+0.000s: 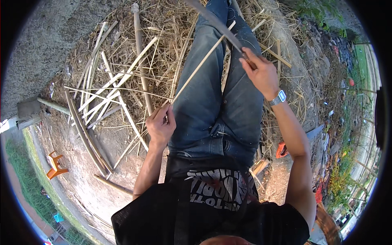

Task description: The person shapes a thin wooden stick by scraping it with a large blade and whittling one end.

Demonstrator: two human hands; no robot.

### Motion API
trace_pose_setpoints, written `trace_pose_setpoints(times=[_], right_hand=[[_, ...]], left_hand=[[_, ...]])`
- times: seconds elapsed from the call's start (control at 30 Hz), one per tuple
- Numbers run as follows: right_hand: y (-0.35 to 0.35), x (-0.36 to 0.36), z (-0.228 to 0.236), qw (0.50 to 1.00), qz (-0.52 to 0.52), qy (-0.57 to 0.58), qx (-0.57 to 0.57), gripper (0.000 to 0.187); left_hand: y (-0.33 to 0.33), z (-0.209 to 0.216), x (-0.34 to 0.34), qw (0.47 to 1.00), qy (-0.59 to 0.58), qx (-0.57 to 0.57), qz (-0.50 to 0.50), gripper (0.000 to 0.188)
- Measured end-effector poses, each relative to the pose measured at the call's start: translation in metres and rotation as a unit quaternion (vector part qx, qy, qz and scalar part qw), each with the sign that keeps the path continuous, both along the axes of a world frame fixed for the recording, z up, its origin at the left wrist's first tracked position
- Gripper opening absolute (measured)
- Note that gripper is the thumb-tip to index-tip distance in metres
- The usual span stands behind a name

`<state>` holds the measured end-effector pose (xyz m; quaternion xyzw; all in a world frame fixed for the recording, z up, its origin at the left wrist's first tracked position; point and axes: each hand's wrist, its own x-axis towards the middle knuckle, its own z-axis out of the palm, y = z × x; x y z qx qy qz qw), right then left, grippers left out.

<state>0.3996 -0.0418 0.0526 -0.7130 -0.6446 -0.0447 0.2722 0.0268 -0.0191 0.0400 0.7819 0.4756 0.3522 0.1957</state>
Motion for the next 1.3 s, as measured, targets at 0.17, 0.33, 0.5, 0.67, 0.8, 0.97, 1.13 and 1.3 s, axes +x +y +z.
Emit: trace_pose_setpoints(times=[0.17, 0.33, 0.5, 0.67, 0.8, 0.97, 1.13, 1.3], right_hand=[[-0.021, -0.029, 0.013, 0.993, 0.040, 0.114, -0.010, 0.042], [-0.039, -0.056, 0.022, 0.988, 0.143, -0.054, 0.004, 0.044], [-0.025, -0.009, 0.010, 0.992, 0.093, -0.072, 0.053, 0.047], [-0.015, 0.014, 0.023, 0.975, 0.130, -0.163, 0.074, 0.046], [-0.017, 0.009, 0.040, 0.979, 0.129, -0.138, 0.078, 0.046], [-0.017, -0.032, 0.064, 0.973, 0.180, -0.099, 0.104, 0.038], [-0.021, 0.023, 0.043, 0.992, 0.052, -0.106, 0.053, 0.042], [-0.034, -0.005, 0.049, 0.990, 0.055, -0.104, 0.073, 0.044]], left_hand=[[0.004, 0.003, 0.019, 1.000, -0.002, 0.011, -0.017, 0.010], [0.013, 0.019, 0.026, 0.998, -0.003, 0.035, -0.044, 0.010], [0.019, 0.025, 0.014, 0.993, 0.026, 0.081, -0.080, 0.009], [0.026, 0.033, 0.019, 0.991, 0.022, 0.096, -0.089, 0.009], [0.030, 0.044, 0.019, 0.988, 0.030, 0.122, -0.085, 0.007], [0.029, 0.056, 0.037, 0.969, -0.005, 0.221, -0.108, 0.007], [0.030, 0.071, 0.015, 0.978, 0.057, 0.168, -0.106, 0.008], [0.034, 0.064, 0.026, 0.982, 0.071, 0.140, -0.106, 0.009]])
